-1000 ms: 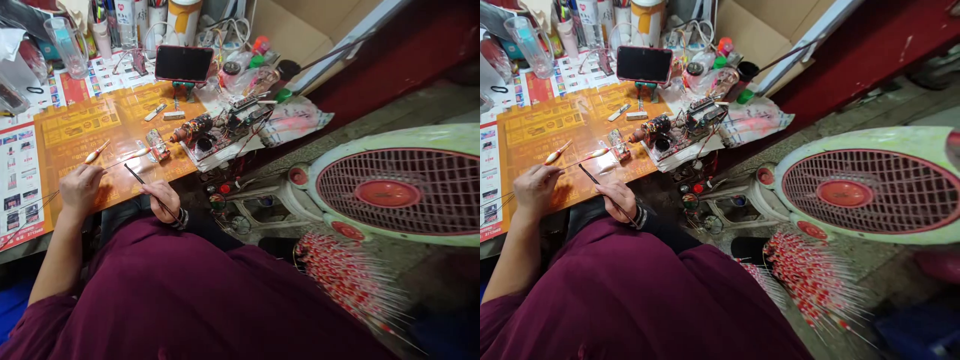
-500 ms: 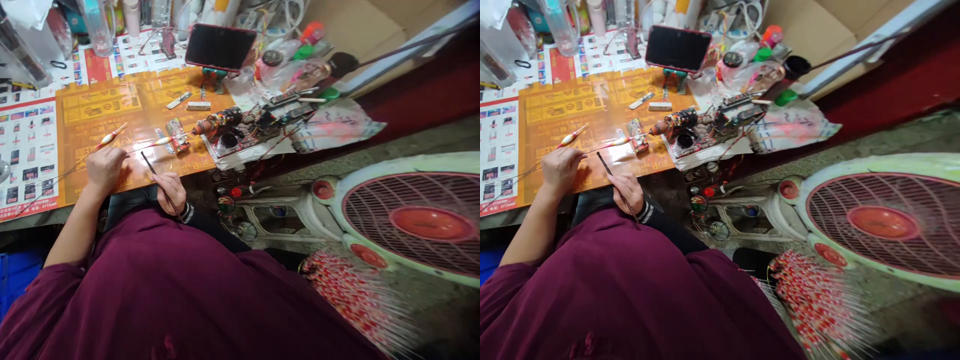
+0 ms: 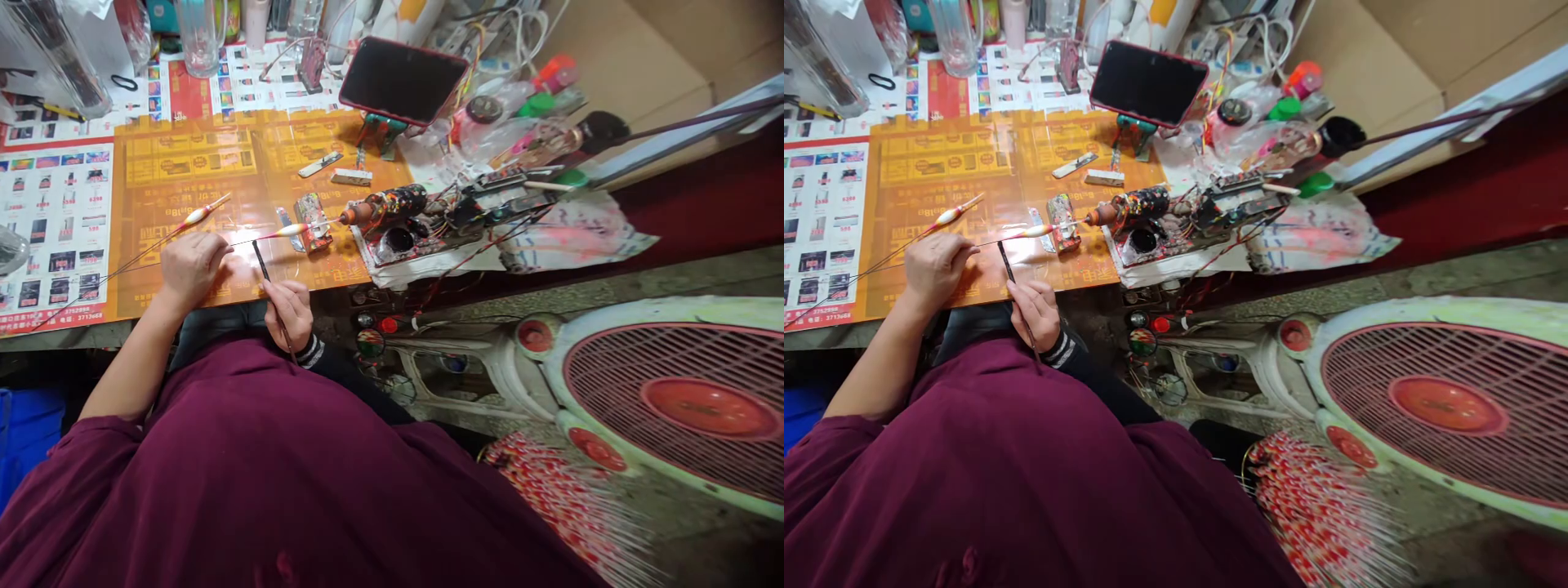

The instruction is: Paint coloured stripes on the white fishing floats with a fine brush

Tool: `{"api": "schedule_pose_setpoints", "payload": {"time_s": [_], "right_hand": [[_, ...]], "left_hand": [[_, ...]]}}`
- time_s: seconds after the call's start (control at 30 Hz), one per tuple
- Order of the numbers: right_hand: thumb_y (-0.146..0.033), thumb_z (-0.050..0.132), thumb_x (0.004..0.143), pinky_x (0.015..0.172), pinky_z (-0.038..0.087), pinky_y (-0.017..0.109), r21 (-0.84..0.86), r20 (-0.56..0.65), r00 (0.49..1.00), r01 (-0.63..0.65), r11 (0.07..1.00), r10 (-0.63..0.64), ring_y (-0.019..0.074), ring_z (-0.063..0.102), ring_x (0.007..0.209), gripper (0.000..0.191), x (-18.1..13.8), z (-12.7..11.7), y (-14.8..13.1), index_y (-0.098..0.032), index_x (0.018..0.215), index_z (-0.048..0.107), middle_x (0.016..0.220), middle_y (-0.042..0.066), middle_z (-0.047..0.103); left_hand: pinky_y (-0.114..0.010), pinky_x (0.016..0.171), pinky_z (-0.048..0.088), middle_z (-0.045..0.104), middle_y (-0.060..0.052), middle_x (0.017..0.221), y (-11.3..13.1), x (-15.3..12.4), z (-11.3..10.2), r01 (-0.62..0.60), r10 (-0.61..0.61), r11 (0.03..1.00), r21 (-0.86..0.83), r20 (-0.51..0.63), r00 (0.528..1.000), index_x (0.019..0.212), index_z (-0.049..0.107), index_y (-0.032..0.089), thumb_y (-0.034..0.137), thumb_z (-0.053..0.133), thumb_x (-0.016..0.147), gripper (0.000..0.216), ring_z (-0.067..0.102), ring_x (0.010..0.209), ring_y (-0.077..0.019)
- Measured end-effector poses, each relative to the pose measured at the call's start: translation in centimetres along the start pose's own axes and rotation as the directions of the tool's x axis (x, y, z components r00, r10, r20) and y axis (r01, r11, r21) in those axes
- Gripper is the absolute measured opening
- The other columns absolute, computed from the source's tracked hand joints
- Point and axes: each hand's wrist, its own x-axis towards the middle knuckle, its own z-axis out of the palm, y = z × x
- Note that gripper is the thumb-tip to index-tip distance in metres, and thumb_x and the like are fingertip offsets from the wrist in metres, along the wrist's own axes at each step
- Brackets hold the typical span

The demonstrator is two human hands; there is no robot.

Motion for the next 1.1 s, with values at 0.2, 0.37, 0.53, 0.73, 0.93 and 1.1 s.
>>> {"api": "schedule_pose_setpoints", "payload": {"time_s": [0.2,0.37,0.53,0.73,0.93,1.1], "right_hand": [[-0.018,0.053,0.104,0.096,0.064,0.047,-0.013,-0.060,0.995,0.073,0.997,-0.074,0.0259,0.074,0.106,0.056,0.7,-0.2,-0.4,-0.023,0.160,0.051,0.121,0.011,0.081],[-0.017,0.052,0.105,0.096,0.064,0.046,-0.024,-0.056,0.996,0.068,0.997,-0.069,0.0256,0.074,0.106,0.057,0.9,-0.1,-0.6,-0.024,0.161,0.049,0.121,0.011,0.080],[-0.017,0.052,0.106,0.098,0.062,0.046,-0.039,-0.047,0.996,0.074,0.996,-0.076,0.0251,0.073,0.108,0.054,0.7,-0.2,-0.6,-0.020,0.159,0.051,0.122,0.013,0.080],[-0.020,0.049,0.107,0.100,0.062,0.047,-0.085,0.044,0.999,0.006,0.996,-0.002,0.0253,0.073,0.108,0.047,0.2,-0.2,-0.3,-0.019,0.153,0.058,0.121,0.013,0.080],[-0.018,0.049,0.107,0.098,0.063,0.046,-0.081,0.019,0.999,0.028,0.996,-0.027,0.0252,0.073,0.108,0.048,0.4,-0.1,-0.6,-0.019,0.154,0.057,0.121,0.013,0.080],[-0.014,0.052,0.105,0.097,0.063,0.045,-0.090,0.000,0.998,0.062,0.994,-0.063,0.0254,0.073,0.108,0.052,1.1,-0.3,-1.1,-0.019,0.157,0.054,0.121,0.013,0.080]], "left_hand": [[-0.038,0.073,0.044,0.074,-0.008,0.086,0.2,0.1,-0.1,0.035,-0.035,0.998,-0.045,0.015,0.999,0.083,0.067,0.025,0.045,0.051,0.109,0.037,0.066,0.080,-0.0232],[-0.038,0.072,0.043,0.074,-0.007,0.084,0.0,-0.1,0.1,0.024,-0.025,0.999,-0.043,-0.009,1.000,0.083,0.068,0.025,0.044,0.052,0.109,0.036,0.065,0.078,-0.0226],[-0.036,0.072,0.042,0.073,-0.006,0.083,-0.2,-0.1,0.4,-0.003,-0.001,0.997,-0.082,-0.054,0.999,0.082,0.067,0.024,0.042,0.056,0.108,0.033,0.063,0.077,-0.0212],[-0.038,0.071,0.039,0.073,-0.006,0.080,-0.2,-0.2,0.5,-0.034,0.026,0.996,-0.083,-0.093,0.995,0.082,0.069,0.024,0.042,0.055,0.108,0.034,0.062,0.075,-0.0212],[-0.037,0.070,0.039,0.073,-0.005,0.081,-0.3,-0.3,0.7,-0.044,0.037,0.997,-0.062,-0.112,0.993,0.084,0.071,0.024,0.043,0.055,0.109,0.035,0.063,0.074,-0.0208],[-0.036,0.071,0.042,0.075,-0.006,0.084,-0.2,-0.3,0.7,-0.072,0.064,0.996,-0.058,-0.120,0.991,0.085,0.071,0.023,0.041,0.054,0.110,0.034,0.065,0.076,-0.0202]]}}
